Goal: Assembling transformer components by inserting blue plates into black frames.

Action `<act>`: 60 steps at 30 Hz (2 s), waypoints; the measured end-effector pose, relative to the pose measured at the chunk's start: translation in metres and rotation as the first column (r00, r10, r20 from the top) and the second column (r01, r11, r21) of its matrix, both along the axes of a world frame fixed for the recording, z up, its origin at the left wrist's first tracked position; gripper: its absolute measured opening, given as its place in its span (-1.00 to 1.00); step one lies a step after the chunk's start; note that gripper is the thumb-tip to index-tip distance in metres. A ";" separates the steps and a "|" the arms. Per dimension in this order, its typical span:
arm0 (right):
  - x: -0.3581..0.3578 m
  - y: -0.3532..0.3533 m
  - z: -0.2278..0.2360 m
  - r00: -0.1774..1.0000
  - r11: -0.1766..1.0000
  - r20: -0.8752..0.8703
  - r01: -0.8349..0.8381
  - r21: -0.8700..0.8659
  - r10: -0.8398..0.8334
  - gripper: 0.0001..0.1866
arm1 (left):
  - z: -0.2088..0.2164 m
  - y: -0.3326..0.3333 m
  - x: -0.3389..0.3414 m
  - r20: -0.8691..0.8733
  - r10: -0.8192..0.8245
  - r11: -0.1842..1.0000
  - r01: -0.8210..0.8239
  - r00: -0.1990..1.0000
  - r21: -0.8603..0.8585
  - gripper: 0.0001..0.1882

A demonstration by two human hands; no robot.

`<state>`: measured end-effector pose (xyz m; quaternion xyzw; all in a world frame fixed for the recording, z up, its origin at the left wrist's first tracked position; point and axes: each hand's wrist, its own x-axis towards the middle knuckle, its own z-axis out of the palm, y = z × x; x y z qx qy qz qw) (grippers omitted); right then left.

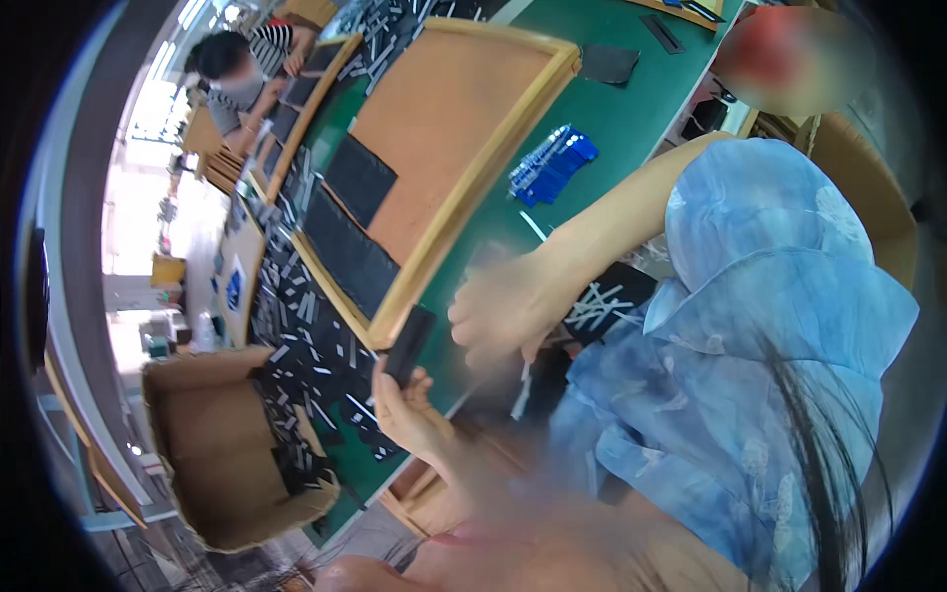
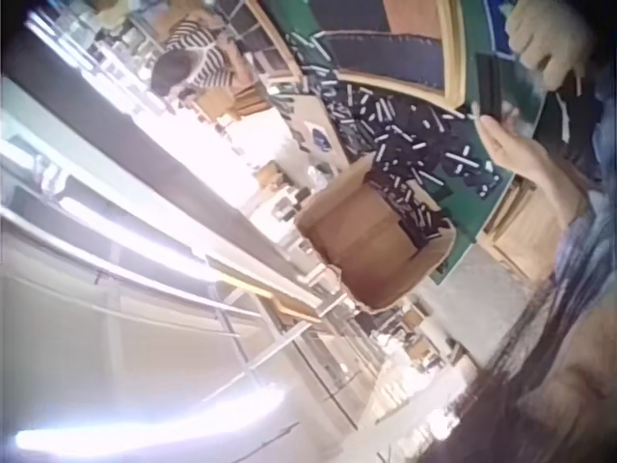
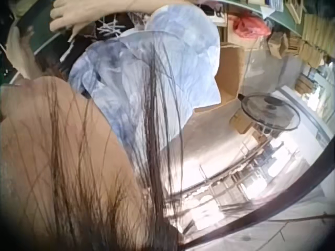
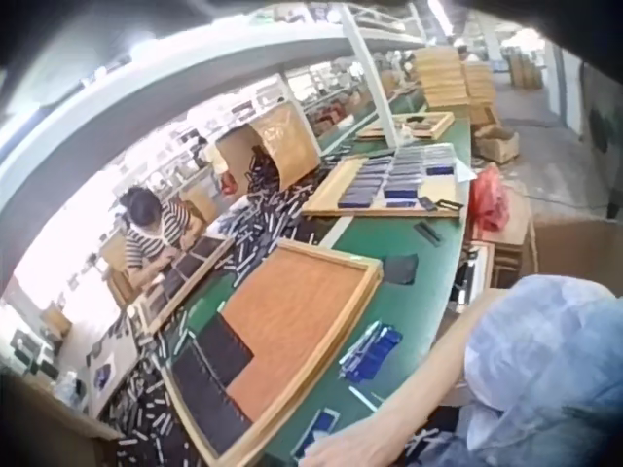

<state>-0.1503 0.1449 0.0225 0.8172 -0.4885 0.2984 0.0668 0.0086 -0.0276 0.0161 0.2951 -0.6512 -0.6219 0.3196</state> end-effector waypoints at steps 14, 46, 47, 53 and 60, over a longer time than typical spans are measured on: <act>-0.047 0.008 -0.027 0.862 0.889 0.295 0.309 0.338 -0.411 -0.75 | -0.001 0.003 0.008 -0.114 0.091 0.992 -0.080 0.989 0.101 -0.68; -0.032 0.008 0.000 0.838 0.935 0.415 0.326 0.138 -0.353 -0.69 | 0.003 0.036 -0.017 -0.117 -0.181 0.923 0.210 0.976 0.322 -0.38; -0.031 0.008 0.001 0.828 0.932 0.429 0.325 0.157 -0.361 -0.69 | 0.005 0.036 -0.016 -0.115 -0.175 0.925 0.204 0.978 0.321 -0.38; -0.032 0.013 0.001 0.806 0.914 0.431 0.360 0.188 -0.406 -0.71 | 0.003 0.038 -0.019 -0.098 -0.198 0.932 0.219 0.975 0.290 -0.35; -0.031 0.012 0.005 0.802 0.914 0.440 0.364 0.176 -0.404 -0.72 | 0.005 0.039 -0.018 -0.113 -0.188 0.934 0.213 0.976 0.285 -0.34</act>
